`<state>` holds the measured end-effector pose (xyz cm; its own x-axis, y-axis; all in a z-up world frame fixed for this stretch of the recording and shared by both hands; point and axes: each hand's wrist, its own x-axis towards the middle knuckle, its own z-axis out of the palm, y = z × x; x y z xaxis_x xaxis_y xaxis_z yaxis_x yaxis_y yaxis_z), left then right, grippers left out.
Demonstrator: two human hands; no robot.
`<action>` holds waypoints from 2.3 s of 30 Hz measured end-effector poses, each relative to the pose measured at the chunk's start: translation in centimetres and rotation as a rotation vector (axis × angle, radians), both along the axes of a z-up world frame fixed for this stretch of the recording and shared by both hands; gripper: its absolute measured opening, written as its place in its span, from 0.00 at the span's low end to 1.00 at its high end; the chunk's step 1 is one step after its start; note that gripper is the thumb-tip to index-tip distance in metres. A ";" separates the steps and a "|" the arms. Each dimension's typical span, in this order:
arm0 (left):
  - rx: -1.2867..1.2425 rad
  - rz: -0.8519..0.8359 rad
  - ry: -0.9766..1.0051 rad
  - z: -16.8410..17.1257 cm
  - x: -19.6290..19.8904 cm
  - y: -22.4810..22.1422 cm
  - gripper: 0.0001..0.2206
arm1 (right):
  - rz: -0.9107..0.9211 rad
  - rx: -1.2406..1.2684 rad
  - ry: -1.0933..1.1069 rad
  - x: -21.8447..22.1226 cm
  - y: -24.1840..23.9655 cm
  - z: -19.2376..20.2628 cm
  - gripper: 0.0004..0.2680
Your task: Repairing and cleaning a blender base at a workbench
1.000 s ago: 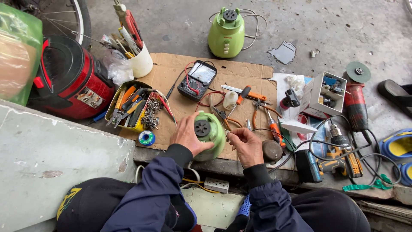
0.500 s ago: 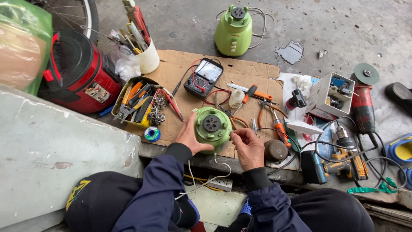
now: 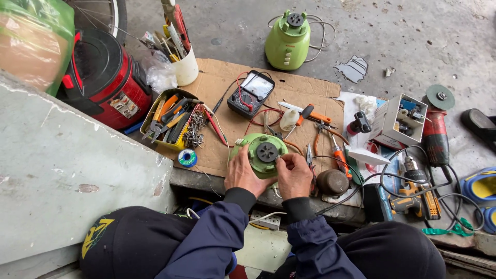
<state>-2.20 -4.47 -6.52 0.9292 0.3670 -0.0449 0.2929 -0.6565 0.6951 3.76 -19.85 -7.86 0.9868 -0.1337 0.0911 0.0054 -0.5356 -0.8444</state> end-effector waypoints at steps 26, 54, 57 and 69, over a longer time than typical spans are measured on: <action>-0.142 -0.080 0.100 -0.8 1.2 1.0 0.64 | 0.083 -0.078 -0.294 -2.6 0.9 0.9 0.02; -0.144 -0.064 0.008 -1.6 1.1 0.9 0.63 | -0.094 0.138 0.196 -0.8 1.4 1.7 0.06; -0.159 -0.068 -0.022 -1.7 1.2 1.1 0.64 | 0.035 0.074 0.127 -1.2 1.2 2.9 0.03; -0.149 -0.075 -0.011 -1.5 1.2 1.0 0.64 | 0.529 -0.199 -0.292 0.1 -2.6 2.9 0.04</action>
<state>-0.96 -3.46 -7.98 0.9545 0.2862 -0.0835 0.2386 -0.5655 0.7895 3.88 -22.48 -4.97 0.8455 0.4121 0.3396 0.5274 -0.5443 -0.6524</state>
